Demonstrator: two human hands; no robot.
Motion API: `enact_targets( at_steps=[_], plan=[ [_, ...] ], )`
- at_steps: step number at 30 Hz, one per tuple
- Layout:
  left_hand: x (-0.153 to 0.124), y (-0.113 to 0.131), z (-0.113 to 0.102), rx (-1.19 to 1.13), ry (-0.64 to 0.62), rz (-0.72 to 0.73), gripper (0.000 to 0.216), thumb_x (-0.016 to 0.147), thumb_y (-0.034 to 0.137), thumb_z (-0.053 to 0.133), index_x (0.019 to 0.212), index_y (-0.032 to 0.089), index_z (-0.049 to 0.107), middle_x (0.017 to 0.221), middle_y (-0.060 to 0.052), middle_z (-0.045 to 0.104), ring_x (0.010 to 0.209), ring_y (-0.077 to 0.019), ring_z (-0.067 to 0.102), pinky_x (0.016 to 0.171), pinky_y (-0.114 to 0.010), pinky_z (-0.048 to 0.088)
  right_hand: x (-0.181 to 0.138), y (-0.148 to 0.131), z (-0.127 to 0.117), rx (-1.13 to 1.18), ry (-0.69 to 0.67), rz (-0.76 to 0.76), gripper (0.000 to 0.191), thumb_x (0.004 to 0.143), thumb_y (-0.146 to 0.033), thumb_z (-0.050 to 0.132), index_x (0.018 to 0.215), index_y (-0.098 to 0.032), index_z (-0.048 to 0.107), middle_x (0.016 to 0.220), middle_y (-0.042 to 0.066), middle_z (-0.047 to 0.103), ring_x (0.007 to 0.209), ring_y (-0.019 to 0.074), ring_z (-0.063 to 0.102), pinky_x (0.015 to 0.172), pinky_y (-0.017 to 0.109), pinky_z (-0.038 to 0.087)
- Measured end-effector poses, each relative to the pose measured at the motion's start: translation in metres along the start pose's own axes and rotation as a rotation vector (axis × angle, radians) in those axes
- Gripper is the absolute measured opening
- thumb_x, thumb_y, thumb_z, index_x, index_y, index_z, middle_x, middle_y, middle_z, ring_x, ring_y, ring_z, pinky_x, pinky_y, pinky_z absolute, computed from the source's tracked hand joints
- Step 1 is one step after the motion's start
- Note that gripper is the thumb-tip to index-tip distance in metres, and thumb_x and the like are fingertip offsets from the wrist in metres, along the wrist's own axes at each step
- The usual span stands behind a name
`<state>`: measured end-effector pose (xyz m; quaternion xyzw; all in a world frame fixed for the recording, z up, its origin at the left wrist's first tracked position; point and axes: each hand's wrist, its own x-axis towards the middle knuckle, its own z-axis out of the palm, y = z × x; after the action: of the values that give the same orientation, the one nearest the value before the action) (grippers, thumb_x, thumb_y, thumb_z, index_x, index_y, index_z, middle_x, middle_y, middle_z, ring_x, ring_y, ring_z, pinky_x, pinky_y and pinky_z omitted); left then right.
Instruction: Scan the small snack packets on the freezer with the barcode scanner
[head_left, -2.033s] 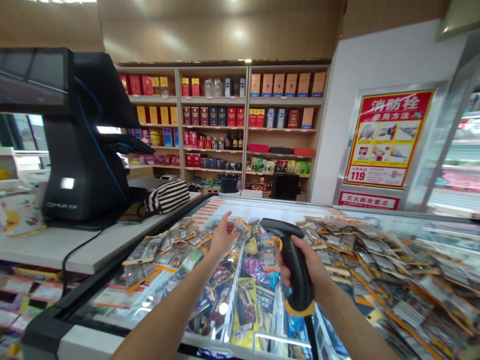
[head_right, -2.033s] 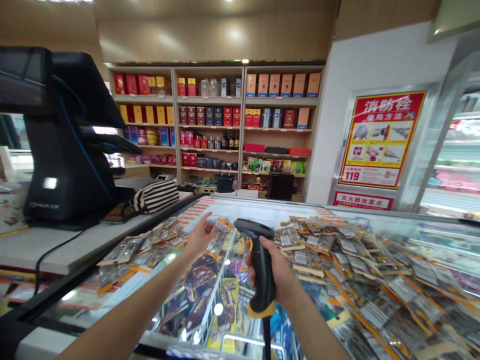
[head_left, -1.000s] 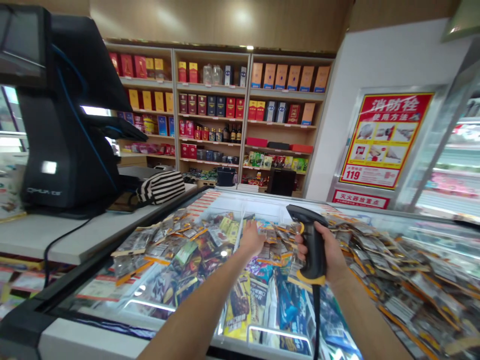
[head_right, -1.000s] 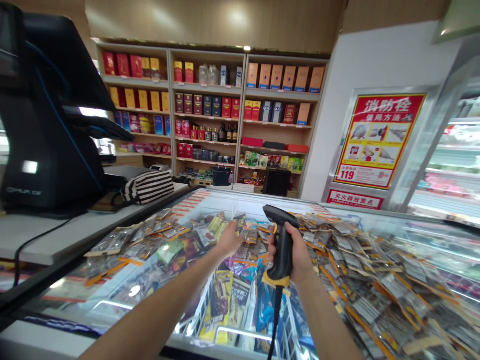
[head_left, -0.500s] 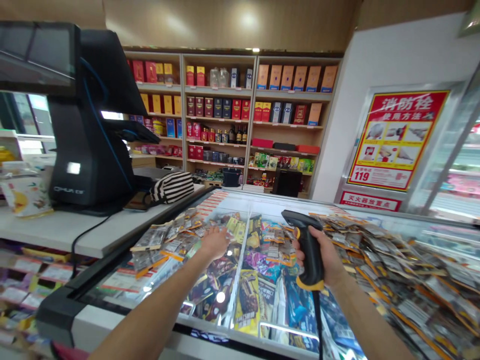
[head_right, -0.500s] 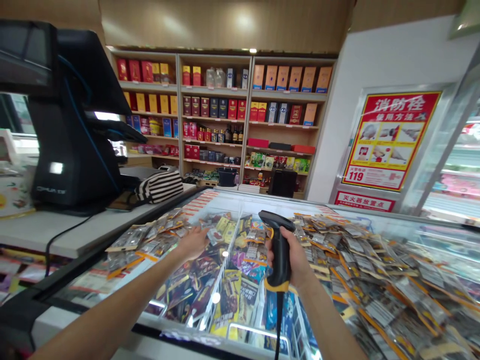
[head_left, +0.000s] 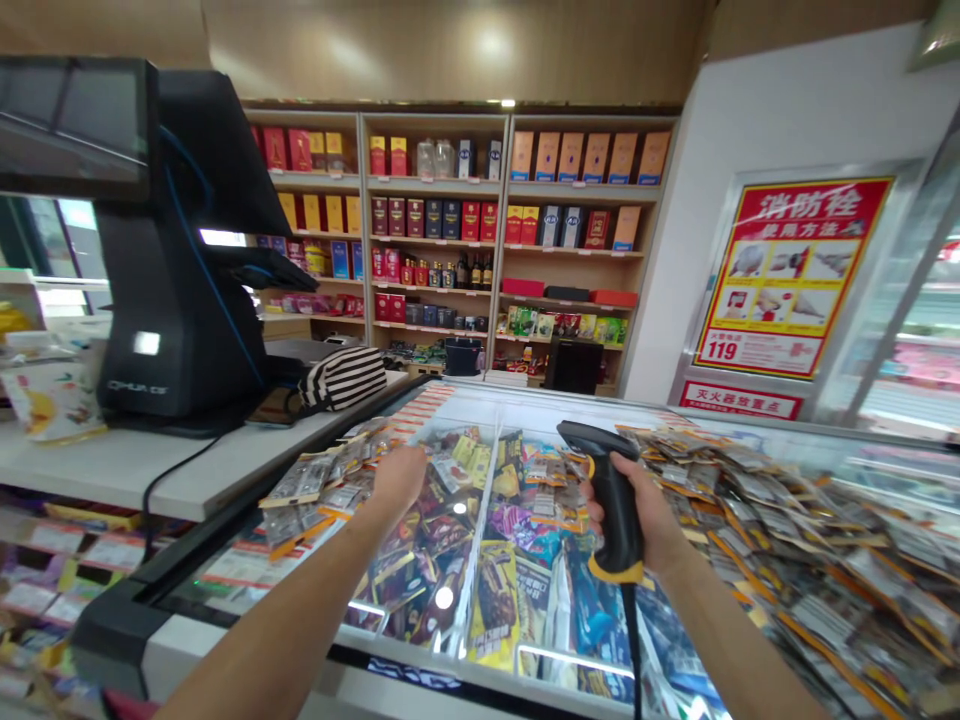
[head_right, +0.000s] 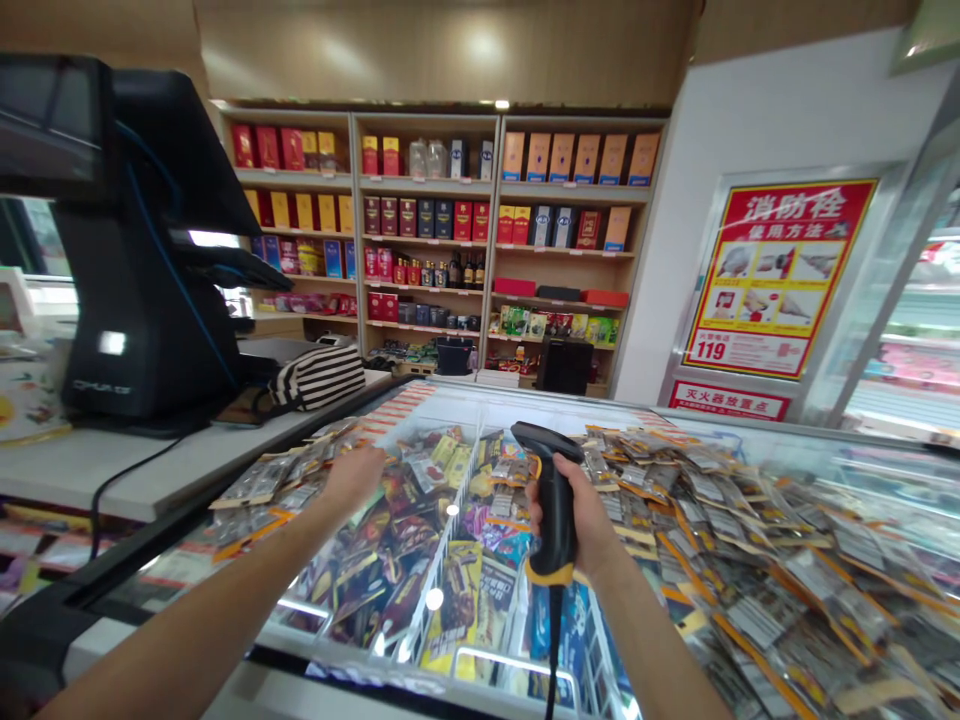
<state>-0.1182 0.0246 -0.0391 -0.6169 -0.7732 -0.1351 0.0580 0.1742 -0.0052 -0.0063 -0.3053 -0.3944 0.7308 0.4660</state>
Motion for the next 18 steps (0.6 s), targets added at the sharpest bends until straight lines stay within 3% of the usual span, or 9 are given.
enact_targets(
  at_steps=[8,11,15,18],
  plan=[
    [-0.016,0.056,0.014,-0.196,-0.084,0.185,0.017,0.073,0.027,0.047,0.084,0.017,0.055,0.091,-0.003,0.058,0.083,-0.0142,0.053,0.073,-0.031,0.040,-0.006,-0.005,0.007,-0.051,0.046,0.071,0.035,0.071,-0.043,0.036,0.063,-0.013,0.053,0.037,0.001,0.049,0.033,0.0097,0.044,0.030,0.020,0.036],
    [-0.013,0.059,0.013,-0.239,-0.068,0.091,0.022,0.066,0.026,0.052,0.086,0.020,0.054,0.095,-0.006,0.058,0.088,-0.0194,0.053,0.069,-0.029,0.039,-0.003,-0.001,0.004,-0.031,0.017,0.027,0.032,0.071,-0.041,0.039,0.064,-0.014,0.053,0.042,0.001,0.053,0.035,0.0094,0.046,0.032,0.020,0.038],
    [-0.002,0.054,0.012,-0.266,-0.036,-0.102,0.046,0.058,0.035,0.056,0.097,0.011,0.048,0.096,-0.019,0.056,0.093,-0.0314,0.049,0.068,-0.036,0.038,0.000,0.006,0.004,0.001,-0.039,0.004,0.028,0.070,-0.040,0.042,0.070,-0.014,0.053,0.052,0.001,0.057,0.037,0.0087,0.048,0.034,0.021,0.040],
    [0.006,0.056,0.019,-0.344,-0.067,-0.120,0.051,0.057,0.030,0.061,0.102,0.013,0.044,0.087,-0.013,0.060,0.084,-0.0247,0.055,0.065,-0.032,0.040,0.000,0.009,0.007,0.008,-0.061,0.023,0.028,0.070,-0.040,0.041,0.072,-0.015,0.053,0.053,0.001,0.058,0.036,0.0084,0.047,0.033,0.021,0.039]
  ],
)
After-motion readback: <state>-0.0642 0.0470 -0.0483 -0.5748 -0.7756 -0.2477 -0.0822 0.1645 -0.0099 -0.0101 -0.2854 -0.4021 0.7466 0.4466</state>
